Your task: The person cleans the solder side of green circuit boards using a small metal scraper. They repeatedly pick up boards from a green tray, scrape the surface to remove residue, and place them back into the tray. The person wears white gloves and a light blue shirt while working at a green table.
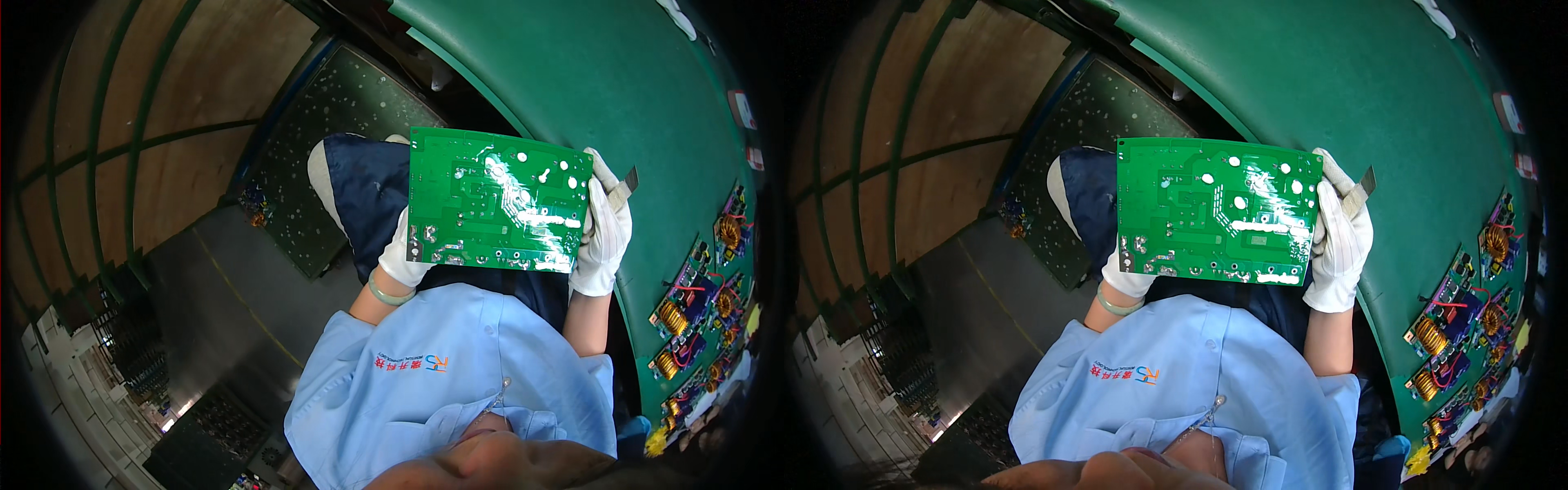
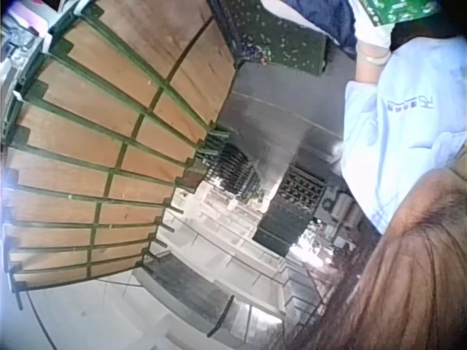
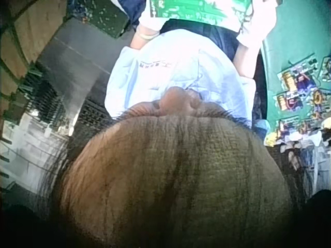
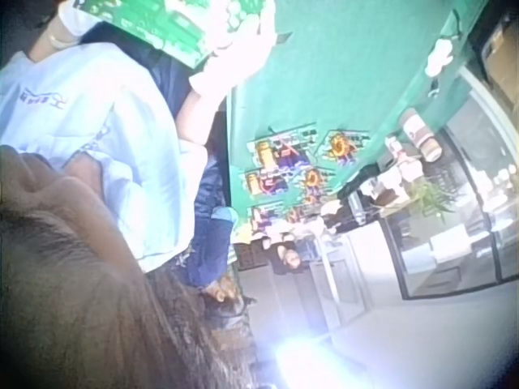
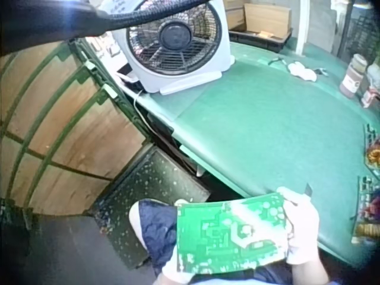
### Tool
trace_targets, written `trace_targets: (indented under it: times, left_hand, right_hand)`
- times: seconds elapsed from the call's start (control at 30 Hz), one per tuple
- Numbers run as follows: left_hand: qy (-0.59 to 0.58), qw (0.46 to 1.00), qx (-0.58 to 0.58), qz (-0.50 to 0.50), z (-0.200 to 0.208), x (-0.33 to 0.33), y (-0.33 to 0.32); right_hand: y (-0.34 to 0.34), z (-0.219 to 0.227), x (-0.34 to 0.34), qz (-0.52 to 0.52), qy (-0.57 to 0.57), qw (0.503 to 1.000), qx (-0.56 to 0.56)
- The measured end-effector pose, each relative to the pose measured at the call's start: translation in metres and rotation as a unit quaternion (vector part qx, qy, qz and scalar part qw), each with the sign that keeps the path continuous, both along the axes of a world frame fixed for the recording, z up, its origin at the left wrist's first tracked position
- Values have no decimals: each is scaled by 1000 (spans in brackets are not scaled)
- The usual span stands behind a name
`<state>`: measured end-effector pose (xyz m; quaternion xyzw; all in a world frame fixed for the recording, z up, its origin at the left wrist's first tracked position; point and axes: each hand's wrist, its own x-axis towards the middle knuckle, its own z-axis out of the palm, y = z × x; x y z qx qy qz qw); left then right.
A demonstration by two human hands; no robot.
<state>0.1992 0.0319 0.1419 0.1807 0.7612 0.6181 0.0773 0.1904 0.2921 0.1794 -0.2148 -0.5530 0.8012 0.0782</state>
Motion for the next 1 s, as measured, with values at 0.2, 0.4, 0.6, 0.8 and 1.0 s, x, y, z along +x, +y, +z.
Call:
trace_targets:
  times: [0.2, 0.4, 0.6, 0.8, 1.0]
  left_hand:
    - [-23, 1000, 19, 2, -2, -3, 0]
    - [-80, 995, 62, 20, -9, -5, -3]
    - [-231, 953, 181, 77, -19, 4, -13]
    - [-319, 875, 356, 72, -31, 6, -17]
    - [-346, 788, 505, 71, -47, 12, -23]
  right_hand:
    - [2, -1, 4, 9, -24, 1000, -6]
    - [-5, 1, 6, -13, -25, 1000, 7]
    - [-11, 6, 5, -14, -25, 999, 29]
    - [-19, 11, -1, 19, -1, 1000, 22]
    - [-24, 9, -2, 58, 19, 998, -13]
